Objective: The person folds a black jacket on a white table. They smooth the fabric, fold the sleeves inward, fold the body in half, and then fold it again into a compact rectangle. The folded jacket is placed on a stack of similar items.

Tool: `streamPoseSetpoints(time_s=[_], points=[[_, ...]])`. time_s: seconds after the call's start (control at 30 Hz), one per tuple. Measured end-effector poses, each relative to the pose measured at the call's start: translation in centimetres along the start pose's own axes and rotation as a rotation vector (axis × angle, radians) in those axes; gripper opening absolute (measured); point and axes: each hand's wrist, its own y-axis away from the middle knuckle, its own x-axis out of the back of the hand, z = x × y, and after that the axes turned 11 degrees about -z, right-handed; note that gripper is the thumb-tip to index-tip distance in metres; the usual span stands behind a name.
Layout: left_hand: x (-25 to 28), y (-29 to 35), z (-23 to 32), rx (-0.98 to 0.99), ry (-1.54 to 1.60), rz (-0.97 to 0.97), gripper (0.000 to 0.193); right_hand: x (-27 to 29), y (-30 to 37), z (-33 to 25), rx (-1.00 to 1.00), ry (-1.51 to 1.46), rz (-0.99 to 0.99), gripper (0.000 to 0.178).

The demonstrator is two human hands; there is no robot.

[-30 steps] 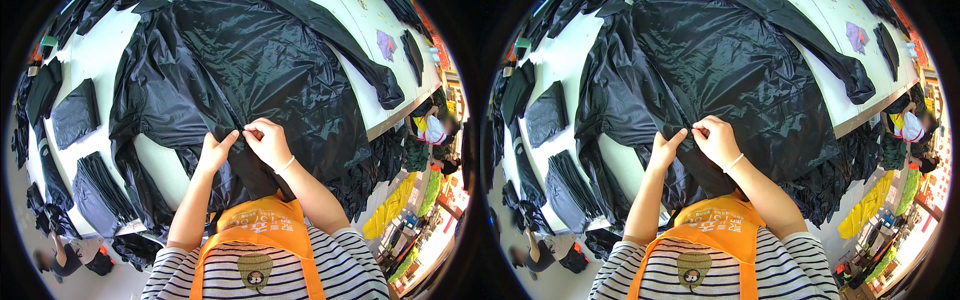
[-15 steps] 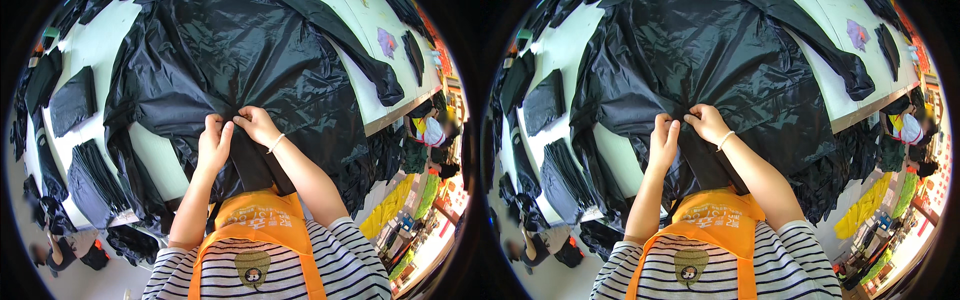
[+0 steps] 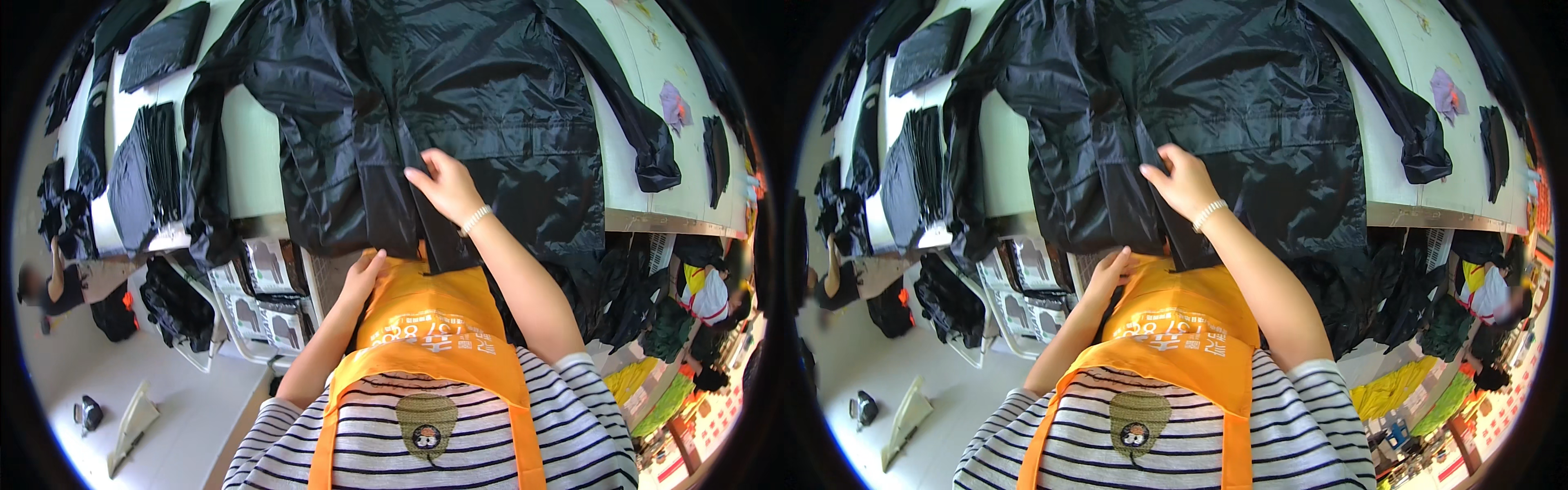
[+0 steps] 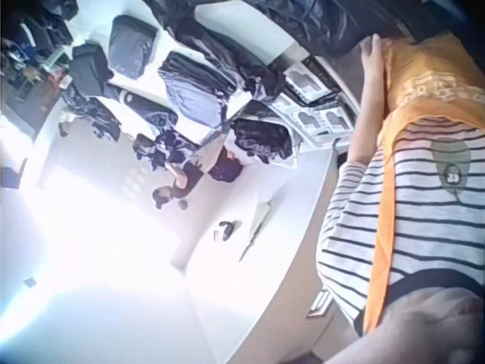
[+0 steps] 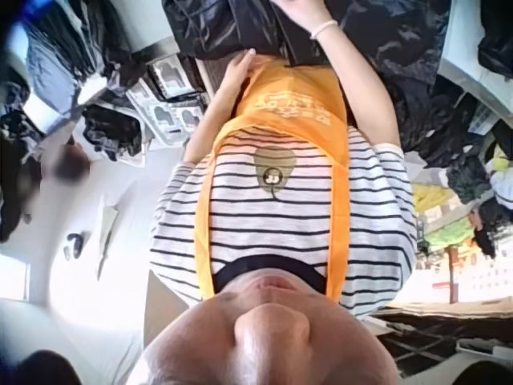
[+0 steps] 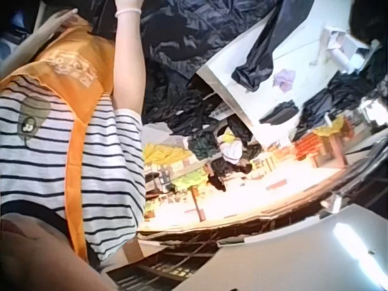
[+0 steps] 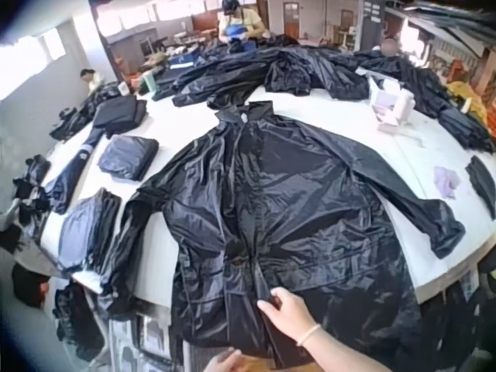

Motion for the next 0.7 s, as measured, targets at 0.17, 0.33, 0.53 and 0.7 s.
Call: streamPoseSetpoints(time_s=[0.17, 0.33, 0.53, 0.7], points=[[-5.0, -1.2, -2.7, -0.008, 0.962, -0.128, 0.039, 0.1, 12.1, 3.1, -0.122, -0.1, -0.136, 0.016], [-7.9, 2.7, -2.3, -0.367, 1.066, -0.283, 0.02, -0.5, 16.3, 0.3, 0.155, -0.006, 0.01, 0.015], [-9.9, 7.0, 1.2, -0.468, 0.685, 0.0, 0.012, -1.8, 16.8, -1.4, 0.404, 0.317, 0.119, 0.016], [-10.0, 7.8, 1.9, -0.434, 0.543, 0.013, 0.016, -2.7, 17.4, -2.1, 0.423, 0.424, 0.176, 0.02]])
